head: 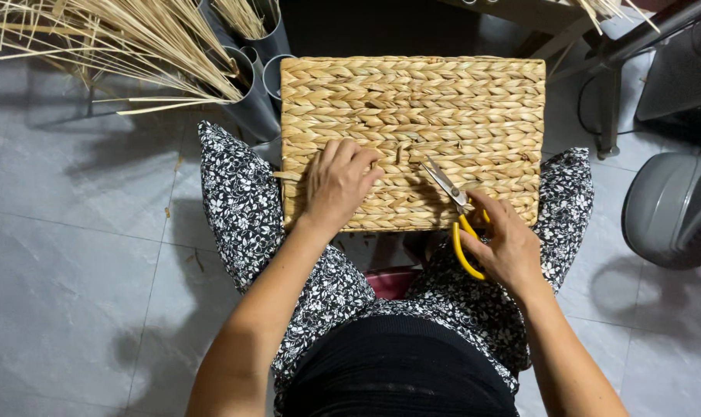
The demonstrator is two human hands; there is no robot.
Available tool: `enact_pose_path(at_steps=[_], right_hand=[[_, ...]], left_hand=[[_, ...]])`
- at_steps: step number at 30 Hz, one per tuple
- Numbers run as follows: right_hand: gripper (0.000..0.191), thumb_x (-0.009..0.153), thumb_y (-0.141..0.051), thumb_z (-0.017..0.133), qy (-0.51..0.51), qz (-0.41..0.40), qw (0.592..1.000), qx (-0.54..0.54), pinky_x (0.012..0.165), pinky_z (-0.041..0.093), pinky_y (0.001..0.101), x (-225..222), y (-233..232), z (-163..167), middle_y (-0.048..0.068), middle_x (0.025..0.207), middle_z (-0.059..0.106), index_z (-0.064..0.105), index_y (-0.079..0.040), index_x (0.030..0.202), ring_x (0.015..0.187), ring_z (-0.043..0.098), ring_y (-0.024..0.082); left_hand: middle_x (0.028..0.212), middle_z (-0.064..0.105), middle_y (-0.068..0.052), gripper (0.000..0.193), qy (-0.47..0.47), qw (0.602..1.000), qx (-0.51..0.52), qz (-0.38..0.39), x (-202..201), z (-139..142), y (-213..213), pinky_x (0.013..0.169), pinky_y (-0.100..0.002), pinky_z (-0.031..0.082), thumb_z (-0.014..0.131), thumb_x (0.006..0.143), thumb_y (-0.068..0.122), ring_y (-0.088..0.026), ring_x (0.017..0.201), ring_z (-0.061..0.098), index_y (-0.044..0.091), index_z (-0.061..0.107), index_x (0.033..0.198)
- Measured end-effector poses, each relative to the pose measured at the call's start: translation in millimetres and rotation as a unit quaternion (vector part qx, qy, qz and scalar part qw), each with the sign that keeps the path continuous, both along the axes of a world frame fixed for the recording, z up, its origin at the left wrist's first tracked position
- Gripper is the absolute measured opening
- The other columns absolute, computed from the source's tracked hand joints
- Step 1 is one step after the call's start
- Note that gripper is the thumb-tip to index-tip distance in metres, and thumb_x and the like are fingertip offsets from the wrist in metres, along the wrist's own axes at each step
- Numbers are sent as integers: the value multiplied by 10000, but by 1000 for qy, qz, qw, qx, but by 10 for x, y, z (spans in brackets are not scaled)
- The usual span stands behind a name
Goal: The person sits on the floor with a woven water-hyacinth basket on their lap and uses scissors to trim off the protruding ends of sticks sticking out from the basket's rim and sides. They rotate the basket to reach different edges, pulling cut pieces free by hand as they work around the basket.
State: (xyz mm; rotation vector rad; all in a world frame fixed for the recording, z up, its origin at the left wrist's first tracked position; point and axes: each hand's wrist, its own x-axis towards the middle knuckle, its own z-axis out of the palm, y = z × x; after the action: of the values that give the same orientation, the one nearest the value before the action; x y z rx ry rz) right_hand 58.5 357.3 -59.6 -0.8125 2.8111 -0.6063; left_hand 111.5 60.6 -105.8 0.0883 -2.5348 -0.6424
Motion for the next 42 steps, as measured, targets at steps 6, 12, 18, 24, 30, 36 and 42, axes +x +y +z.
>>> enact_pose_path(at_steps=[6, 12, 18, 24, 30, 36, 42], right_hand=[[656, 836, -314, 799, 13, -19, 1000, -18, 767, 560, 400, 4, 72, -111, 86, 1112, 671, 555, -202, 1435, 956, 695, 282], [635, 842, -284, 799, 15, -34, 999, -38, 778, 566, 386, 23, 174, -155, 93, 1191, 680, 564, -191, 1425, 954, 702, 277], [598, 851, -270, 801, 11, -48, 997, -56, 748, 568, 373, 44, 157, -150, 80, 1163, 688, 587, -183, 1403, 883, 706, 257], [603, 837, -274, 804, -8, -52, 998, -42, 711, 564, 364, 49, 149, -111, 73, 1084, 675, 596, -197, 1397, 804, 692, 241], [616, 847, -285, 792, 8, -22, 999, -40, 740, 565, 379, 35, 153, -83, 82, 1115, 668, 578, -196, 1418, 878, 691, 269], [618, 838, -320, 793, 8, -21, 1000, -5, 763, 564, 407, 35, 196, -45, 79, 1079, 669, 584, -211, 1409, 933, 696, 291], [612, 831, -339, 790, -3, -26, 1000, -8, 746, 566, 409, 38, 201, -15, 77, 1040, 662, 590, -216, 1397, 884, 692, 287]], left_hand=[[928, 693, -73, 79, -59, 984, 161, -38, -239, -134, 17, 771, -363, 591, 635, 1064, 142, -215, 849, 704, 71, 603, 1050], [871, 632, -154, 367, 52, 996, 42, -56, -429, -4, 432, 678, -378, 570, 777, 720, 266, -295, 817, 663, 58, 655, 997], [937, 632, -66, 114, -35, 989, 91, -109, -530, -39, 424, 806, -290, 606, 698, 1020, 153, -182, 885, 666, 96, 602, 996], [979, 674, -50, 82, -68, 979, 186, 48, -349, 35, -220, 762, -272, 590, 662, 1051, 148, -136, 893, 687, 83, 629, 1013], [963, 655, -23, 129, 5, 1000, 19, 15, -293, 28, 43, 819, -307, 521, 807, 872, 210, -220, 976, 591, 170, 783, 992], [925, 638, -33, 116, -7, 999, 11, -51, -419, -79, 507, 783, -357, 510, 828, 799, 235, -224, 937, 598, 153, 761, 848], [945, 641, -14, 136, -63, 992, 85, -63, -508, -106, 351, 899, -342, 566, 791, 892, 239, -198, 964, 643, 128, 722, 853]])
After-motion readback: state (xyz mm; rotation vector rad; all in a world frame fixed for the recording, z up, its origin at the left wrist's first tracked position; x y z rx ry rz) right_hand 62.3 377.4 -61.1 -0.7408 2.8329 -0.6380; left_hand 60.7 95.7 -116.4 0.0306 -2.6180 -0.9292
